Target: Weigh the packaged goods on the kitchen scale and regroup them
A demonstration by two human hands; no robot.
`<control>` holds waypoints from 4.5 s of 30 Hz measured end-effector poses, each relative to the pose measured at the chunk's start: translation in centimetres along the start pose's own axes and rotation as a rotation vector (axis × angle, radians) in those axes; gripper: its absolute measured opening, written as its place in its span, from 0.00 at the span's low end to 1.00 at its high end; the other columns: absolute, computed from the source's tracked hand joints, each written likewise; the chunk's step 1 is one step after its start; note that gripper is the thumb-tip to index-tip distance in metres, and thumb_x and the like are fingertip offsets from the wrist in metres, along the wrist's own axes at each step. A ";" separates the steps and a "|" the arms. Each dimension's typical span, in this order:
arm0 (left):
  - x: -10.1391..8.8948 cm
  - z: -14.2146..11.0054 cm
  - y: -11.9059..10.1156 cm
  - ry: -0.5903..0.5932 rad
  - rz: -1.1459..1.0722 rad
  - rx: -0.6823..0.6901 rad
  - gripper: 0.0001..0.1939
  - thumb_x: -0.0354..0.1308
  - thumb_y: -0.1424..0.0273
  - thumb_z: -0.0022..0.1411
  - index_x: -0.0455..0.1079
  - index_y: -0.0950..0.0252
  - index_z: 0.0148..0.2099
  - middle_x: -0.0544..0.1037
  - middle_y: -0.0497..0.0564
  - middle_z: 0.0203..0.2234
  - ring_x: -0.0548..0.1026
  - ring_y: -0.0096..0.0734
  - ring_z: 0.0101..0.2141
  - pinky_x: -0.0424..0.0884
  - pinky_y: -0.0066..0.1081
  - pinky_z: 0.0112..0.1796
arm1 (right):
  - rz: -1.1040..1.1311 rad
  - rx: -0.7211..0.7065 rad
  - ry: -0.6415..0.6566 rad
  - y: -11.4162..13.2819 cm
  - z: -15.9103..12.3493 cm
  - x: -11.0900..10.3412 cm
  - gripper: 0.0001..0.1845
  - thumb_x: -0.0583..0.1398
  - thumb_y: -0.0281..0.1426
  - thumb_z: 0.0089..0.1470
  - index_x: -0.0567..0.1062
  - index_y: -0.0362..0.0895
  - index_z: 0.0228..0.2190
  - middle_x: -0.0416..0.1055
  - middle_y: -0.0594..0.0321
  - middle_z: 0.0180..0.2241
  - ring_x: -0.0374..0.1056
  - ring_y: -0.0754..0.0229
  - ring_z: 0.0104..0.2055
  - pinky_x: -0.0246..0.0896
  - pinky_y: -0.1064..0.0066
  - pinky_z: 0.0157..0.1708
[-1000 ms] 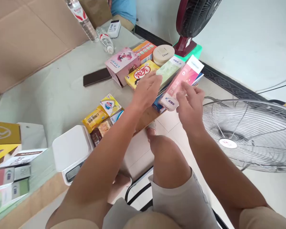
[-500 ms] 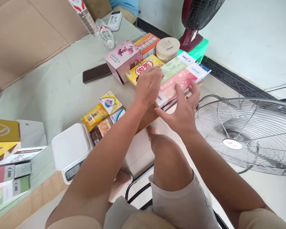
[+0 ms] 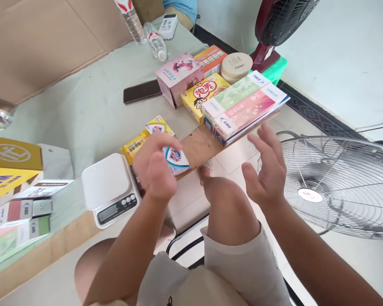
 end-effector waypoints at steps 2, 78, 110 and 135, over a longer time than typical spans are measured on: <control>-3.8 -1.7 -1.9 -0.016 -0.007 0.036 0.20 0.56 0.56 0.69 0.74 0.57 0.26 0.72 0.50 0.20 0.70 0.36 0.23 0.65 0.41 0.28 | 0.031 -0.044 0.020 2.4 -0.6 0.7 0.26 0.56 0.39 0.64 0.71 0.51 0.62 0.63 0.48 0.71 0.63 0.37 0.73 0.68 0.35 0.66; -29.2 -10.6 6.5 -0.379 0.401 -0.522 0.15 0.61 0.66 0.62 0.75 0.55 0.52 0.77 0.54 0.62 0.72 0.47 0.66 0.65 0.47 0.67 | 0.121 -0.289 0.646 21.1 -3.8 22.7 0.25 0.63 0.37 0.62 0.77 0.43 0.58 0.71 0.41 0.64 0.72 0.42 0.61 0.72 0.50 0.59; 1.8 -0.8 8.7 0.285 0.324 -1.179 0.27 0.63 0.72 0.66 0.61 0.58 0.64 0.84 0.52 0.41 0.85 0.38 0.35 0.82 0.39 0.40 | 0.432 -0.152 -0.193 11.8 2.5 5.4 0.09 0.56 0.25 0.55 0.73 0.47 0.37 0.73 0.58 0.42 0.75 0.55 0.51 0.72 0.60 0.51; -6.5 0.6 4.5 0.200 0.355 -0.669 0.07 0.66 0.65 0.62 0.79 0.60 0.41 0.84 0.49 0.33 0.81 0.34 0.31 0.78 0.33 0.32 | 0.443 -0.174 -0.049 11.6 2.3 8.4 0.11 0.58 0.22 0.56 0.72 0.49 0.39 0.73 0.60 0.37 0.73 0.58 0.40 0.72 0.63 0.41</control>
Point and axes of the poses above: each hand's wrist, its own z-axis towards the middle knuckle, its own x-axis out of the palm, y = z × x, the point moved 9 cm from there along z, towards the middle knuckle
